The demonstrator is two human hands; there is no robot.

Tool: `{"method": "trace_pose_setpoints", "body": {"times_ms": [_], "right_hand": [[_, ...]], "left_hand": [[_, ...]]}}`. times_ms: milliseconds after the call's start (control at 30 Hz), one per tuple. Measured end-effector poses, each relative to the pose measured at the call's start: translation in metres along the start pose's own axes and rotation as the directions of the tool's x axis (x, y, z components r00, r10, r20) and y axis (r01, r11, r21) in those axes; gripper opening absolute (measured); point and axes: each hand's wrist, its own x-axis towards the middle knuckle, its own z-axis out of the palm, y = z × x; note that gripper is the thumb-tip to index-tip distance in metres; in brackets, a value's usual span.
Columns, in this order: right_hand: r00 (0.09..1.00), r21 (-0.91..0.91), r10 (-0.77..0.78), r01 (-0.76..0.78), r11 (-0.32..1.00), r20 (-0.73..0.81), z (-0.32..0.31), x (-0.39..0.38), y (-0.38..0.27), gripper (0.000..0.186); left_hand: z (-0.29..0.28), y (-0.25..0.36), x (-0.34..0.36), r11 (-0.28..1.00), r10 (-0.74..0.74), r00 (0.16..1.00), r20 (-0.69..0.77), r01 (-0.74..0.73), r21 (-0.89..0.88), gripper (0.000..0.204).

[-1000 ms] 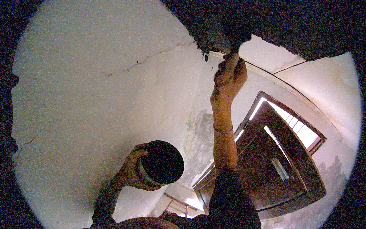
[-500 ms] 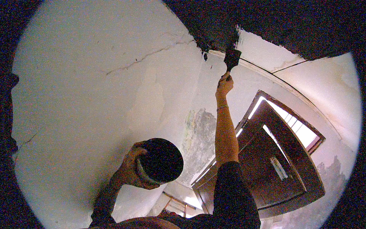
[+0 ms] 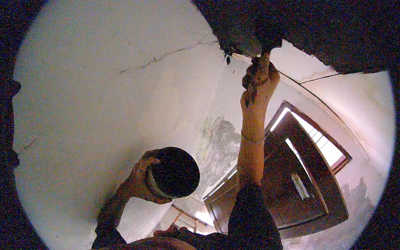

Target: The person paints a white ceiling with black paint using a brush and a small paint can. They repeatedly dip the brush into the can and apply paint along the ceiling edge near a door frame, gradually covering more area.

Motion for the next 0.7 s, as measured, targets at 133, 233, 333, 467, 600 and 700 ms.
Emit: {"method": "trace_pose_setpoints", "body": {"times_ms": [133,233,333,467,600,700], "right_hand": [[0.971,-0.234,-0.231,0.212,0.949,-0.058,-0.008,-0.007,0.02,0.034],[0.912,-0.333,-0.406,0.364,0.87,-0.063,-0.027,0.032,0.071,0.037],[0.924,-0.406,-0.365,0.292,0.866,-0.113,-0.064,0.067,0.126,0.038],[0.959,-0.485,-0.082,-0.063,0.872,-0.272,-0.122,0.064,0.172,0.042],[0.966,-0.604,-0.075,-0.092,0.792,-0.246,-0.151,0.009,0.149,0.042],[0.999,-0.746,-0.004,0.036,0.665,0.044,-0.157,-0.07,0.075,0.039]], "left_hand": [[0.0,-0.002,-0.002,1.0,-0.004,1.0,0.001,0.004,0.014,0.103],[-0.001,-0.003,-0.001,1.0,0.009,1.0,0.003,-0.009,0.026,0.103],[-0.002,-0.001,0.0,1.0,-0.009,1.0,0.007,0.009,0.014,0.102],[0.0,-0.003,-0.001,1.0,0.005,1.0,-0.01,-0.005,0.017,0.103],[0.008,-0.013,-0.004,1.0,-0.003,0.999,-0.045,0.003,0.003,0.106],[0.018,-0.023,-0.01,0.999,-0.048,0.997,-0.063,0.047,-0.022,0.107]]}}
